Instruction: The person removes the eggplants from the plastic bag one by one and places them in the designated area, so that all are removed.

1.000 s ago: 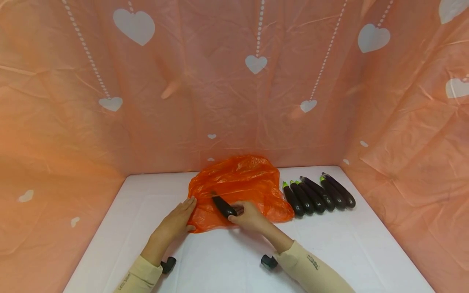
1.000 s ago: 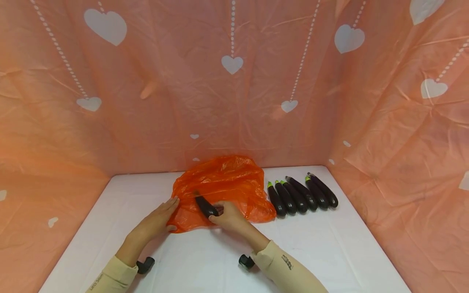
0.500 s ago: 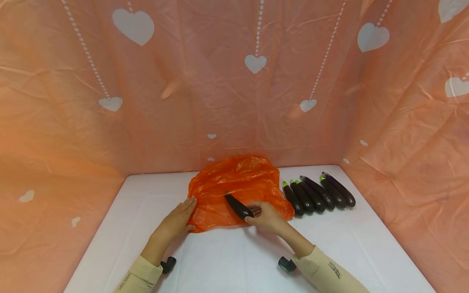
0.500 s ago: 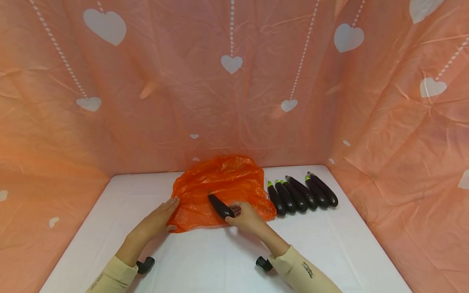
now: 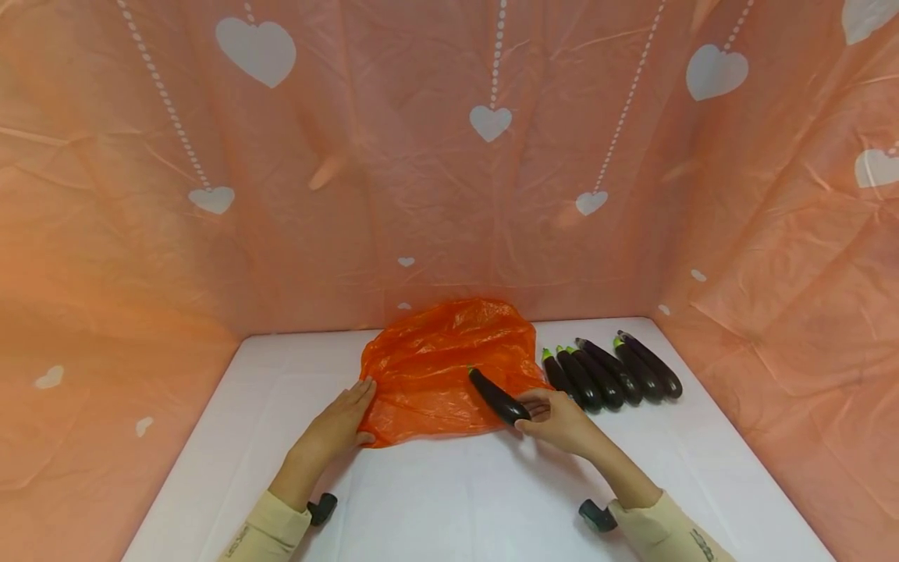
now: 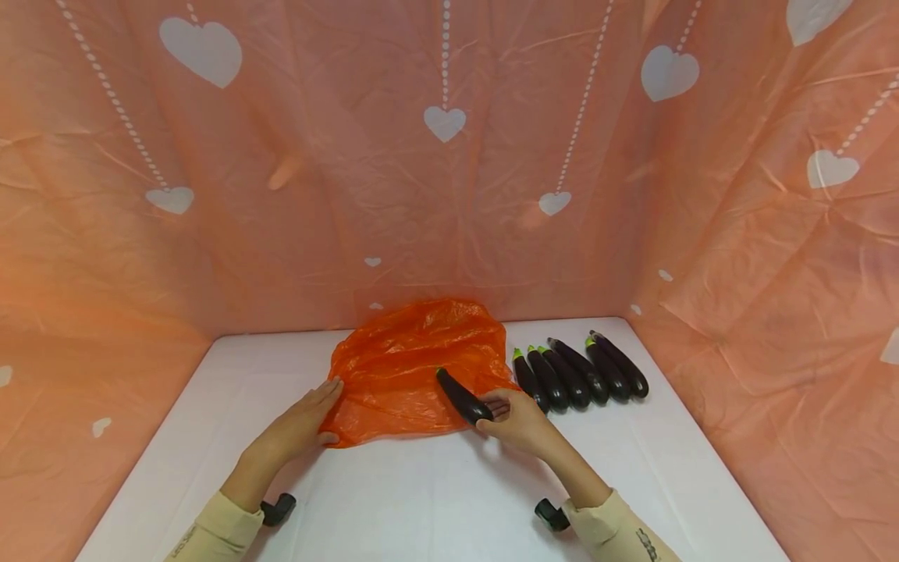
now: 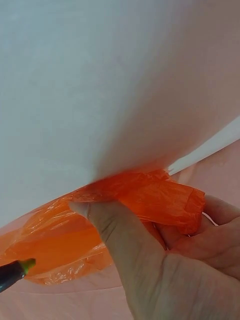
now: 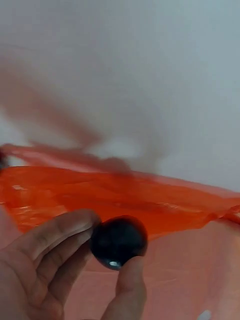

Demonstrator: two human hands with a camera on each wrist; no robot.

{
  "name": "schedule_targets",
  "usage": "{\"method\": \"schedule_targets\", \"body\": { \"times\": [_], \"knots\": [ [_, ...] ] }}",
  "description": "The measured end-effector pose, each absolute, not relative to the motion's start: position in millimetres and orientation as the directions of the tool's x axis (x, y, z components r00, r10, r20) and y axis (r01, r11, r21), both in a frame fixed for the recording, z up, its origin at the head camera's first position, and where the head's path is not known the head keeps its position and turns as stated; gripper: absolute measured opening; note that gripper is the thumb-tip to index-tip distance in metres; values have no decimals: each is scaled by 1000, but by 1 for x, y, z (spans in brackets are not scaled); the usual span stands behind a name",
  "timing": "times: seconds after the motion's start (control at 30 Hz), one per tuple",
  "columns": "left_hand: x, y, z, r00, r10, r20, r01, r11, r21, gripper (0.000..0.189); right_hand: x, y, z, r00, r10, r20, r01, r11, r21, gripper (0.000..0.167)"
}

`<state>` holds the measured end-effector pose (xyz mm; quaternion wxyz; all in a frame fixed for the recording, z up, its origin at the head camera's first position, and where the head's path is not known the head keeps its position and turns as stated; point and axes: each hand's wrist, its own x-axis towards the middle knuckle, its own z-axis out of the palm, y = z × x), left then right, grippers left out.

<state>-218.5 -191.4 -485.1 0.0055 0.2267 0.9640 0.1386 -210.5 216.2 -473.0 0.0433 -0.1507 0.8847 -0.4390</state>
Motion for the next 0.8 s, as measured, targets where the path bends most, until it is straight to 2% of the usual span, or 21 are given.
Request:
{"method": "schedule_targets", "body": {
  "times": [0.47,0.8],
  "knots": [
    [-218,-193,-485,-901,431,46,427,865,263,90,-202,277,-455,-956,-294,20,-181,534,-826,45],
    [-220,-193,-486,-904,426,43,421,866,271,90,-201,316,-444,-951,-306,47,-212,534,-819,47]
  ]
}}
